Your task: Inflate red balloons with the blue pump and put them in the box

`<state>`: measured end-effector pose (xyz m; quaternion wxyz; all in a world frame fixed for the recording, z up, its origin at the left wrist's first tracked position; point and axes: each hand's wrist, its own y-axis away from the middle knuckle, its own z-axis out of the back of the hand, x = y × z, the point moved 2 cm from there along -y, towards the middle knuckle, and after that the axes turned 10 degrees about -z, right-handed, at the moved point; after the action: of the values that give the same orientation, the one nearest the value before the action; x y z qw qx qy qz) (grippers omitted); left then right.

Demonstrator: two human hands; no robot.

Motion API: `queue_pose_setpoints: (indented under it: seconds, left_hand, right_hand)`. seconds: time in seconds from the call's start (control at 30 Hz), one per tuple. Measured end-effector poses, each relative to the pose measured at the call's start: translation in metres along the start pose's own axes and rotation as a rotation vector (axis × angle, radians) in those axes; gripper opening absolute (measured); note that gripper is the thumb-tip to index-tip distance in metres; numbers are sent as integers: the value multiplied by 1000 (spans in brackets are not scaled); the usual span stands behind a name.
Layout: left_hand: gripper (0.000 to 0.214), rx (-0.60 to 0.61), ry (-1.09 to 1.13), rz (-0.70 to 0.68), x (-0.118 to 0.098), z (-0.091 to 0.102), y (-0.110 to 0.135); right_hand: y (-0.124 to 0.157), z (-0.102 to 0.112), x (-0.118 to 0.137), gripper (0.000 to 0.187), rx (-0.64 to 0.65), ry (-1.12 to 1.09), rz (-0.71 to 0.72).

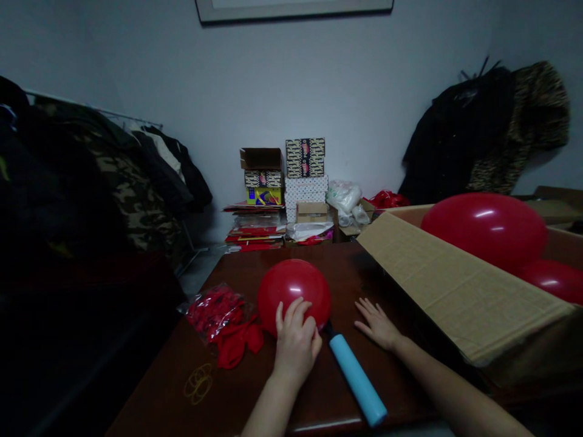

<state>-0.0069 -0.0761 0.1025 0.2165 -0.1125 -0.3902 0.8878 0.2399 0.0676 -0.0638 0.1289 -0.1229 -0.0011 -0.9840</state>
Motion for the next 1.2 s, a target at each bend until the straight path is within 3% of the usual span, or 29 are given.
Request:
queue_pose_setpoints:
  seconds: [0.13,0.27,0.6,0.7,0.87,1.2]
  left_hand:
    - [11,-11,25,14,0,0,1]
    - [10,9,25,-1,-1,4,4]
    - [10,35,-16,3,1,11,7]
    - [9,39,-12,2,0,9,8]
    - [9,47,9,-6,0,8,10]
    - [9,55,11,-57,5,-1,18]
  right_hand:
    - [20,2,33,67,52,-55,170]
    - [30,5,51,55,24,-118,205]
    - [9,22,19,37,-164,-102,34]
    - [0,29,24,27,-165,-48,71]
    - [-18,33,39,31,-136,51,121]
    - [-41,19,53,31,-168,151,113]
